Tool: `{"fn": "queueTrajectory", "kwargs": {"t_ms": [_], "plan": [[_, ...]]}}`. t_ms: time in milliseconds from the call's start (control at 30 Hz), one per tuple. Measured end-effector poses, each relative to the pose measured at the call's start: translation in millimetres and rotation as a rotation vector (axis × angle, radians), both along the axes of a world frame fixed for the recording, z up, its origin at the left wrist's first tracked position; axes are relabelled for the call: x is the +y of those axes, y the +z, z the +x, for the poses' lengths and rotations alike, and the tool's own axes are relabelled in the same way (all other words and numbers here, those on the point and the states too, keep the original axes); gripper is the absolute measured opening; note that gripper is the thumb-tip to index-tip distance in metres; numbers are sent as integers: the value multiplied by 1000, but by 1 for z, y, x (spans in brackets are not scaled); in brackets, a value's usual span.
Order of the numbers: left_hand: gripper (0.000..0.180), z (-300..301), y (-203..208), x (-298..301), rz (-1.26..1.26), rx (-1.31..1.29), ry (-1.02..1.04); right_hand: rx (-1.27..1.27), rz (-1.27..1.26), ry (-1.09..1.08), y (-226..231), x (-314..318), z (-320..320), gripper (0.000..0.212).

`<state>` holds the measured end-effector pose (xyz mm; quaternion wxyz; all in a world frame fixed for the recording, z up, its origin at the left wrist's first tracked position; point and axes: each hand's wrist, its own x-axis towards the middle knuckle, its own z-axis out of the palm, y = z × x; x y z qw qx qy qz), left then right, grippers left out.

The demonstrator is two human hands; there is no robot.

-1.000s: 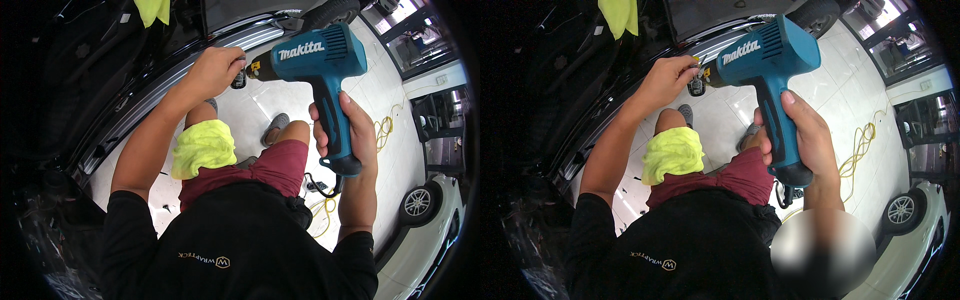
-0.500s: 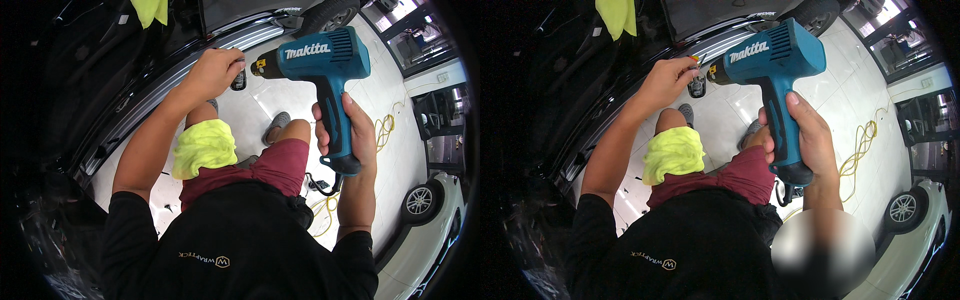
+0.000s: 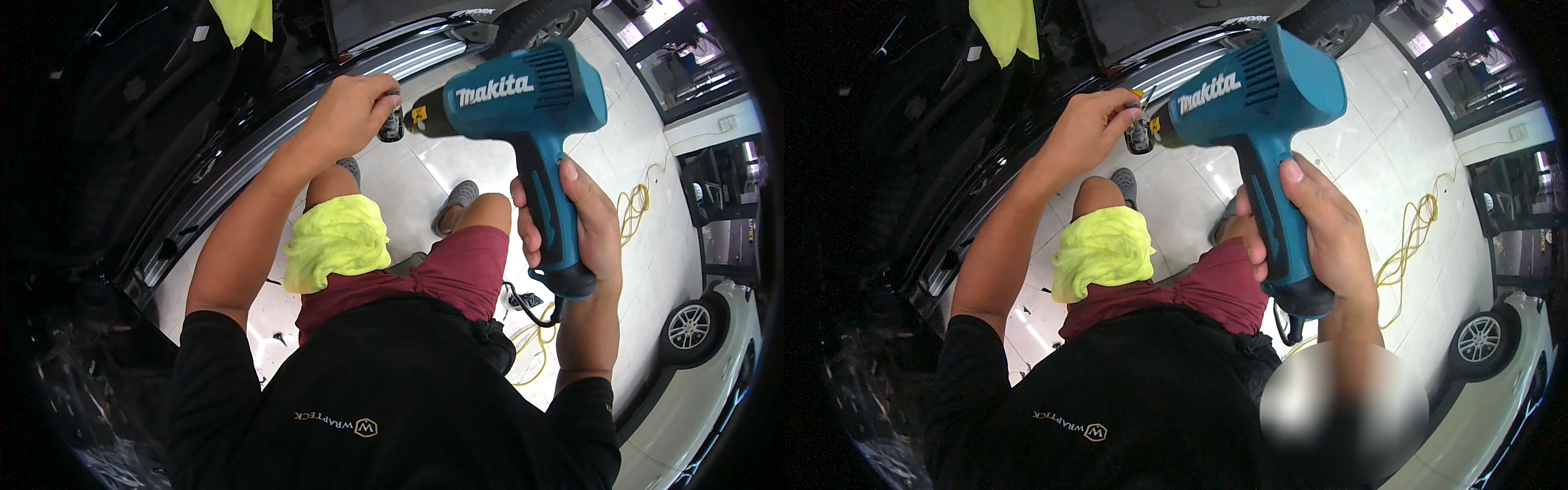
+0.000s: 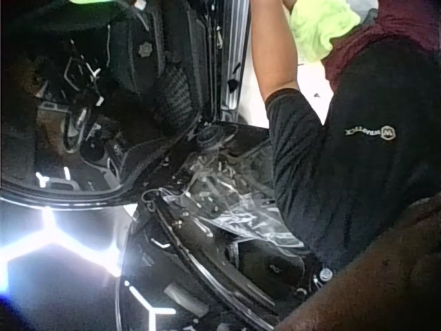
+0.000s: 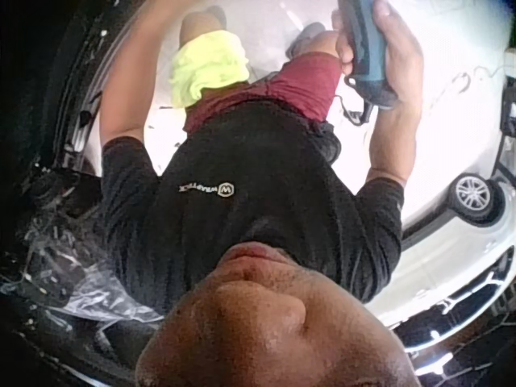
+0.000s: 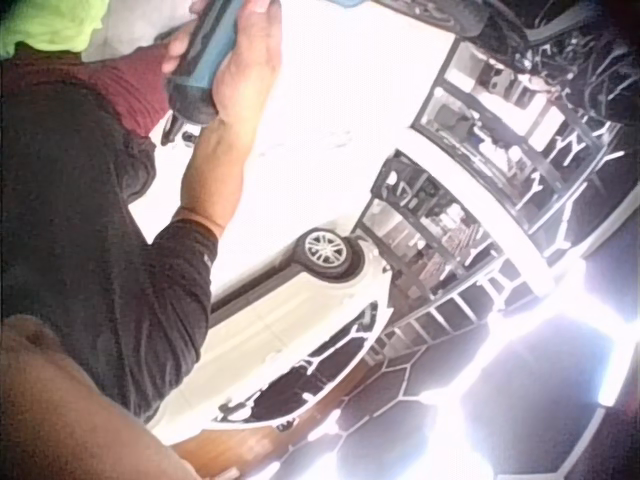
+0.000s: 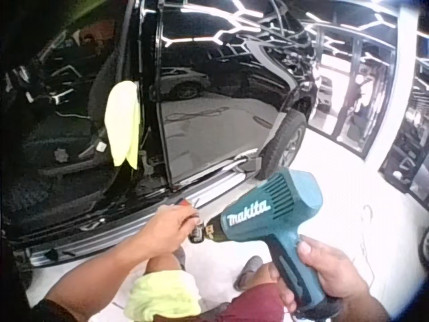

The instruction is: The person disassembles a car door lock mechanism using a heat gun and a cloth. They remove parts, wipe them, and reassemble the mechanism.

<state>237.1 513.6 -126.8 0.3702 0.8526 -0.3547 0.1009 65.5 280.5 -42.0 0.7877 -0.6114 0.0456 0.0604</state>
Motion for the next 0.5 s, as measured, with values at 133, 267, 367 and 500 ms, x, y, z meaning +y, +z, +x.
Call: {"fn": "queueTrajectory", "kwargs": {"t_ms": [133,267,367,500], "plan": [[20,0,3,1,25,84,51,-10,-20,-21,1,5,0,45],[21,5,7,2,59,88,95,9,68,16,-5,2,-5,45],[21,13,9,2,85,134,126,-44,70,8,-10,8,-8,46],[22,20,9,1,85,145,224,-26,93,24,-15,15,-12,45]]}}
